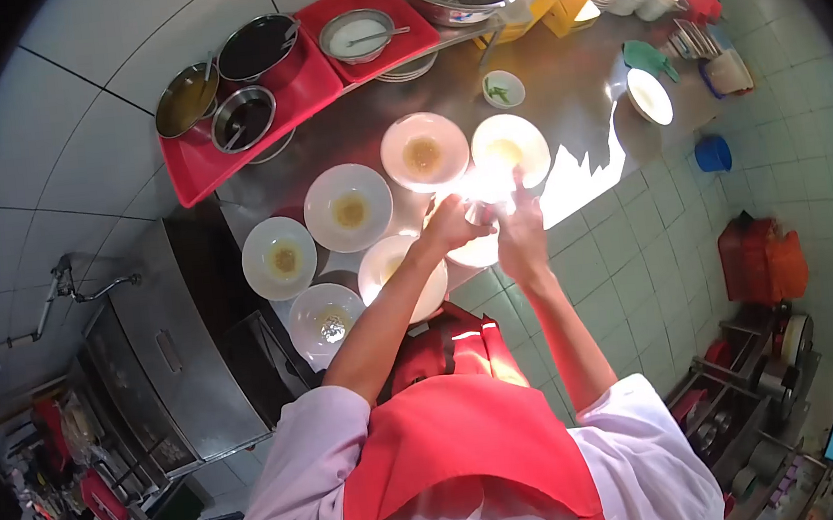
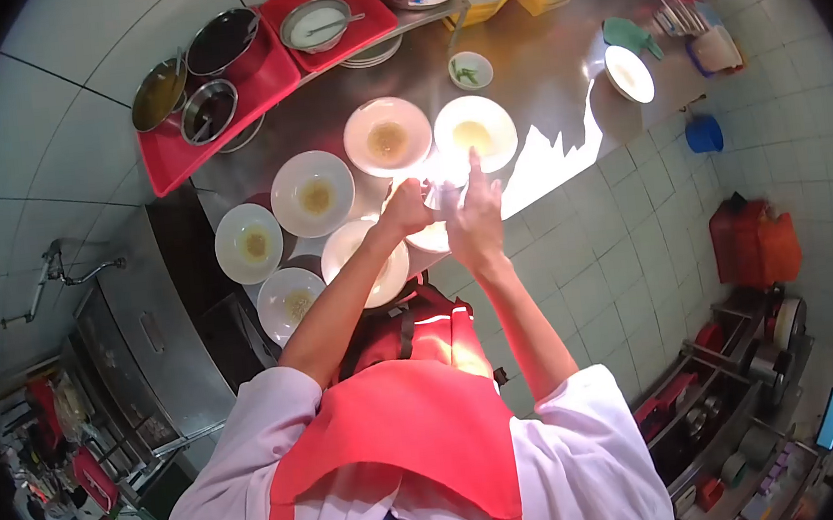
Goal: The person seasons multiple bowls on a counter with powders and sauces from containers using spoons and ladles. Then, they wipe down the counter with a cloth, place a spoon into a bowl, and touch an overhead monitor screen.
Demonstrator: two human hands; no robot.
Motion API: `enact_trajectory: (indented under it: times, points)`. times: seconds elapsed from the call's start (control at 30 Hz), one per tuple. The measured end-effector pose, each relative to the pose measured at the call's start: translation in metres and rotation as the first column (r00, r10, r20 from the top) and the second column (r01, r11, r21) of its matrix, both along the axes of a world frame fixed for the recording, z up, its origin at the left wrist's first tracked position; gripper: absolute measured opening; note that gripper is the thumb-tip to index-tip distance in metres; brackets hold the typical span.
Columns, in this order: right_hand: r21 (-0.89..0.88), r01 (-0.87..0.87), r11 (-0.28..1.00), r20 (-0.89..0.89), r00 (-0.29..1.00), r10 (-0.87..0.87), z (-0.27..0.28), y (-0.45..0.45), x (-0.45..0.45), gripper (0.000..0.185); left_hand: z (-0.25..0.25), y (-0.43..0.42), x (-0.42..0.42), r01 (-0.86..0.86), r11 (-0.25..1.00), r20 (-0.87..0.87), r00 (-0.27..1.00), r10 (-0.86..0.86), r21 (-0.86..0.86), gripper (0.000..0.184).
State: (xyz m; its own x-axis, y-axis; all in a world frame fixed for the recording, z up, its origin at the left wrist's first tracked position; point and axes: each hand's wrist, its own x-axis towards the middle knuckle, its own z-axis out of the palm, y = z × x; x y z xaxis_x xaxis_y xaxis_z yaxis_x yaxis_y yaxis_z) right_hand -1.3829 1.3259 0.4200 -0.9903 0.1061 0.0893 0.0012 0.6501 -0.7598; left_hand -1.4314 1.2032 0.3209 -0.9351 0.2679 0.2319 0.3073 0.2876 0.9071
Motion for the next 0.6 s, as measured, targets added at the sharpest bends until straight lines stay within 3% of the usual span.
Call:
enact_trajectory:
  times: [0.03, 0.07, 0.13, 0.17, 0.2, 0.23, 0.27, 0.33, 0.4, 0.53, 0.6]
  points:
    - [-0.133, 0.047, 0.990, -0.048, 0.997, -0.054, 0.011, 0.004, -0.002, 0.059, -0.004, -0.002, -0.003, 0.002, 1.000, 0.049, 0.999, -0.001, -0.019, 0.057]
    - [-0.062, 0.051, 0.997, -0.089, 0.994, -0.056, 0.024, 0.008, -0.001, 0.055, -0.009, -0.004, 0.002, 0.005, 1.000, 0.072, 0.997, -0.003, -0.022, 0.057]
    - [0.153, -0.035, 0.988, -0.287, 0.955, 0.079, 0.006, 0.015, -0.010, 0.056, 0.011, -0.005, -0.008, -0.201, 0.979, 0.523, 0.839, 0.147, 0.047, 0.049]
    - [0.152, -0.044, 0.987, -0.292, 0.952, 0.088, 0.008, 0.011, -0.012, 0.056, 0.046, -0.005, -0.007, -0.286, 0.892, 0.661, 0.750, -0.019, 0.351, 0.040]
    - [0.177, -0.078, 0.981, -0.181, 0.977, 0.111, 0.011, 0.005, -0.013, 0.058, 0.048, -0.006, -0.007, -0.295, 0.889, 0.655, 0.756, -0.007, 0.351, 0.040]
    - [0.198, -0.119, 0.973, -0.072, 0.988, 0.136, 0.014, -0.001, -0.018, 0.059, 0.050, -0.009, -0.011, -0.335, 0.776, 0.691, 0.701, -0.173, 0.534, 0.036]
    - [0.194, -0.140, 0.971, -0.089, 0.983, 0.159, 0.016, -0.006, -0.027, 0.059, 0.054, -0.013, -0.015, -0.383, 0.621, 0.676, 0.654, -0.340, 0.683, 0.032]
    - [0.179, -0.187, 0.966, -0.090, 0.974, 0.206, 0.023, -0.016, -0.049, 0.064, 0.072, -0.027, -0.016, -0.460, 0.545, 0.700, 0.590, -0.401, 0.700, 0.040]
    - [0.189, -0.224, 0.956, -0.296, 0.915, 0.273, 0.040, -0.031, -0.074, 0.054, 0.090, -0.044, -0.021, -0.477, 0.487, 0.669, 0.637, -0.383, 0.732, 0.054]
    - [0.269, -0.145, 0.952, -0.617, 0.733, 0.286, 0.096, -0.071, -0.154, 0.052, 0.114, -0.097, -0.009, -0.440, 0.444, 0.608, 0.700, -0.375, 0.780, 0.064]
    - [0.237, -0.106, 0.966, -0.619, 0.750, 0.234, 0.120, -0.089, -0.201, 0.052, 0.116, -0.126, 0.007, -0.420, 0.489, 0.606, 0.726, -0.325, 0.765, 0.064]
